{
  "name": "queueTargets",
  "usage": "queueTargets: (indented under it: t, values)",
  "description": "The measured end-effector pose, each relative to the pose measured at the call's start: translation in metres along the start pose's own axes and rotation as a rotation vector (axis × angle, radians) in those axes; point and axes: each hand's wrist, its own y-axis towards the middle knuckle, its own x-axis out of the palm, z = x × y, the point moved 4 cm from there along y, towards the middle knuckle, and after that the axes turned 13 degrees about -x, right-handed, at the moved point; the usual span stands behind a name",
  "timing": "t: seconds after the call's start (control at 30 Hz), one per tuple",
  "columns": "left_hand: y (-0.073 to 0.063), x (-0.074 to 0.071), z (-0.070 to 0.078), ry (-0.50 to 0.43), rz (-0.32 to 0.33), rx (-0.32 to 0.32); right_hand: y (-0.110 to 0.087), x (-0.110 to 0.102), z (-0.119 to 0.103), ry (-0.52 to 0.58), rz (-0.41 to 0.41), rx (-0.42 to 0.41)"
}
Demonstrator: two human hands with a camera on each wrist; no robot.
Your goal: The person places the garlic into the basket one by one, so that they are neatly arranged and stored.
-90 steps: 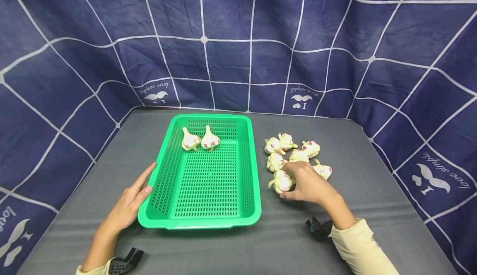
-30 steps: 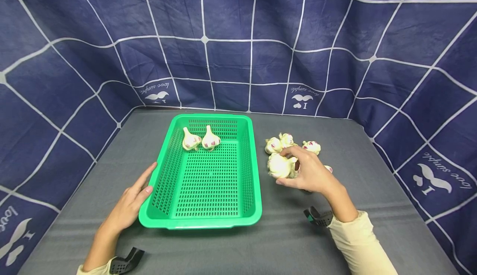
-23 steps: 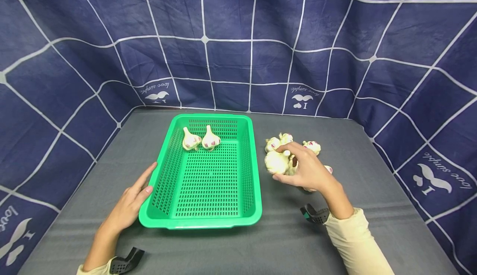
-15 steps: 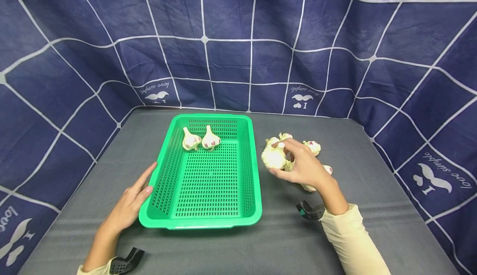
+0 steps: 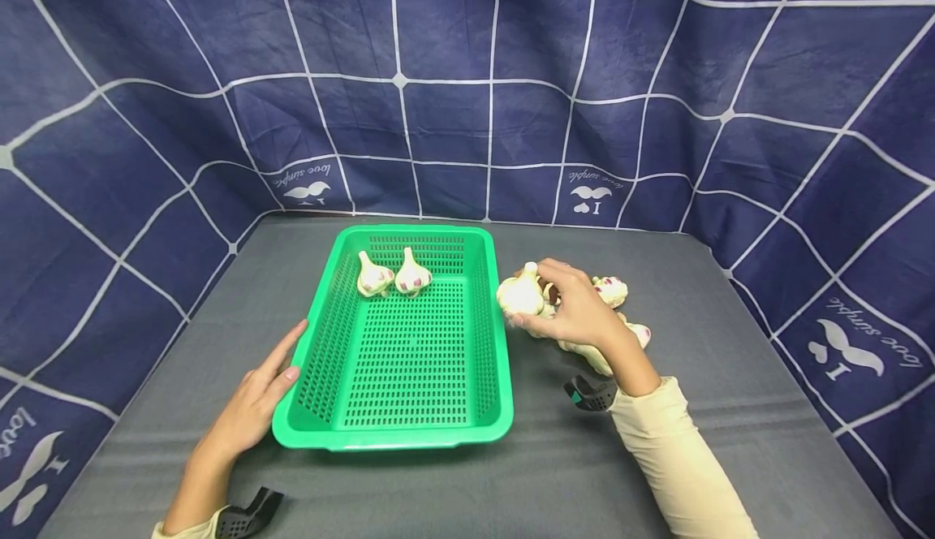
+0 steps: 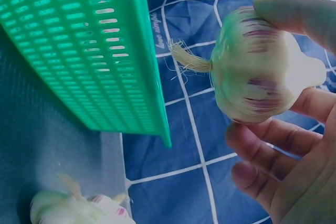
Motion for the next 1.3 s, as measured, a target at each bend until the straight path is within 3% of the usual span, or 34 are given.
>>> queueTargets:
  t: [0.13,0.57,0.83,1.1,1.3]
  values:
    - [0.000,0.001,-0.001,0.000,-0.003,0.000,0.007,0.005,0.004,0.068,0.009,0.009]
    - [0.000,0.001,0.001,0.009,0.014,0.014,0.037,0.020,0.014,0.104,-0.003,0.040]
    - [0.000,0.000,0.002,0.002,0.008,0.011,0.053,0.030,0.018,0.117,-0.093,0.108]
    - [-0.001,0.000,0.000,0.003,-0.002,-0.003,0.073,0.039,0.018,0.139,-0.197,0.096]
    - [-0.001,-0.001,0.001,0.016,-0.001,-0.009,0.084,0.046,0.021,0.152,-0.201,0.136]
